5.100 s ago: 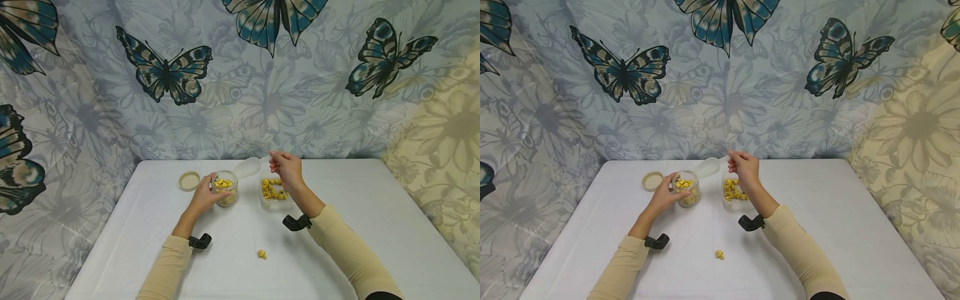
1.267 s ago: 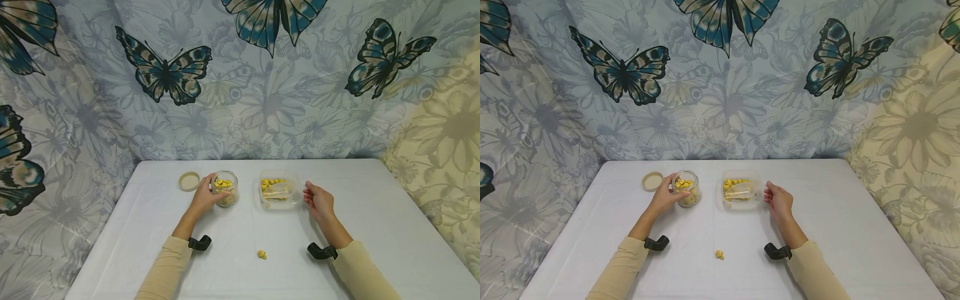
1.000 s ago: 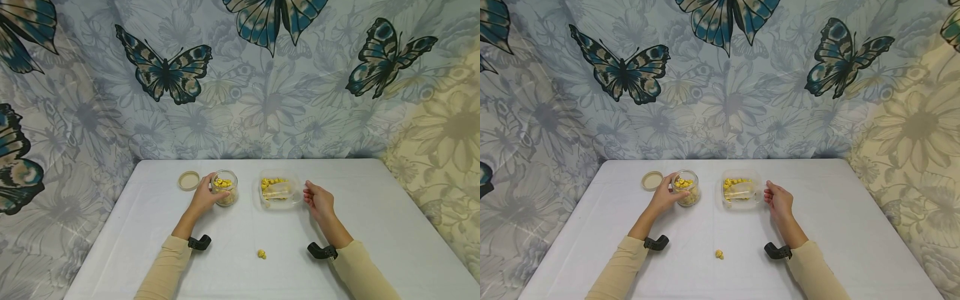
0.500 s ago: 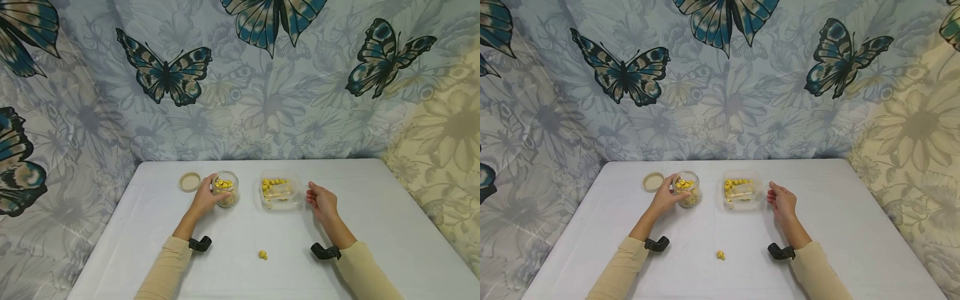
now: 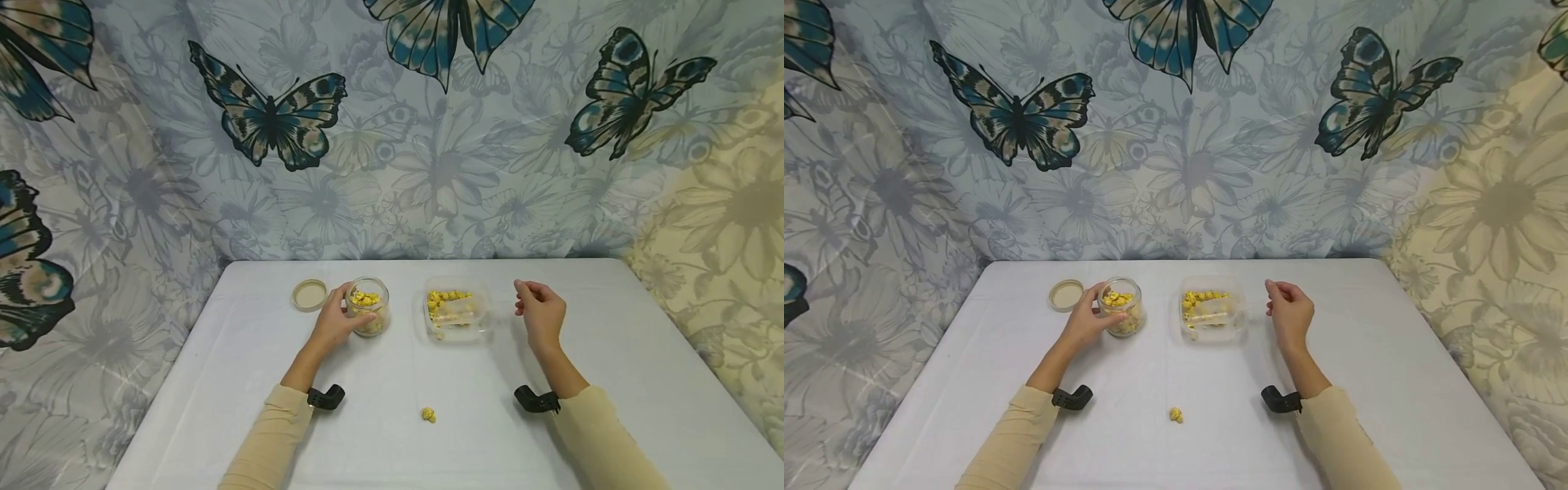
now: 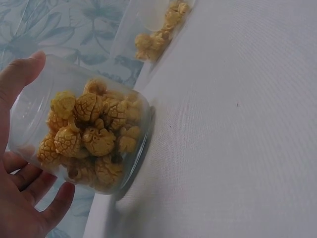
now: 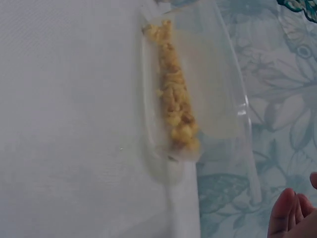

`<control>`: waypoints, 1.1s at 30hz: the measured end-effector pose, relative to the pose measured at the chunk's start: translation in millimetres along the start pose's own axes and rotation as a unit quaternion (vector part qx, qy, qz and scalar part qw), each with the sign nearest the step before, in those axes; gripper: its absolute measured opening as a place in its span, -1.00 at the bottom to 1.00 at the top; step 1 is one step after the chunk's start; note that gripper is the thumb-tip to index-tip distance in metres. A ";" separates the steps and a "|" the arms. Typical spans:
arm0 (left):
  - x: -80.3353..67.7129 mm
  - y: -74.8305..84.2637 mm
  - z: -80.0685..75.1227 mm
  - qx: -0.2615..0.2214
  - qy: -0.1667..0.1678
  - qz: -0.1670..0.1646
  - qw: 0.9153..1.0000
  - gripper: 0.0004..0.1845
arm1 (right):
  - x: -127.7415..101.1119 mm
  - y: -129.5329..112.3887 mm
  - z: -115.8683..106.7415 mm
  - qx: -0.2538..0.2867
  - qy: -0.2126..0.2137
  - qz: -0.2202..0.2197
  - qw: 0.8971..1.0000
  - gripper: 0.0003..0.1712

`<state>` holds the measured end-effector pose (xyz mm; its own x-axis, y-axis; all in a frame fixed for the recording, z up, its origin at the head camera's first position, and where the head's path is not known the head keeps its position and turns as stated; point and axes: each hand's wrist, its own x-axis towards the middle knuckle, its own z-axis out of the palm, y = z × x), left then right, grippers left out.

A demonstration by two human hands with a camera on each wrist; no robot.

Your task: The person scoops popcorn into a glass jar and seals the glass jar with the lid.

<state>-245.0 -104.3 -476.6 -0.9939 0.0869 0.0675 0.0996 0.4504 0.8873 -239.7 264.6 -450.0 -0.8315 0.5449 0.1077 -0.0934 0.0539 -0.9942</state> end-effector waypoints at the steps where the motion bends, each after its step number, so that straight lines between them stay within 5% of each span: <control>1: -0.5 0.5 -0.1 -0.001 0.000 0.000 1.000 -0.07 | 0.3 -2.1 2.1 -0.002 -0.007 -0.009 1.000 -0.75; 11: -2.4 0.5 1.4 0.000 -0.005 -0.003 1.000 -0.05 | -2.3 -14.7 32.4 -0.047 -0.105 -0.060 0.992 -0.69; 21: 0.0 -4.2 -5.5 0.002 -0.025 0.005 1.000 -0.06 | -8.6 -22.7 54.7 -0.157 -0.275 -0.064 0.946 -0.50; 33: -0.5 -6.1 -9.8 -0.029 -0.038 0.021 0.999 -0.08 | -19.3 -24.7 76.7 -0.172 -0.332 -0.063 0.925 -0.48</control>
<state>-245.6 -115.7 -477.6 -0.9823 0.1731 0.0711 0.1351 0.3930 0.9096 -263.3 188.6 -427.1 -0.9895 -0.1130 0.0900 -0.1287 0.4068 -0.9044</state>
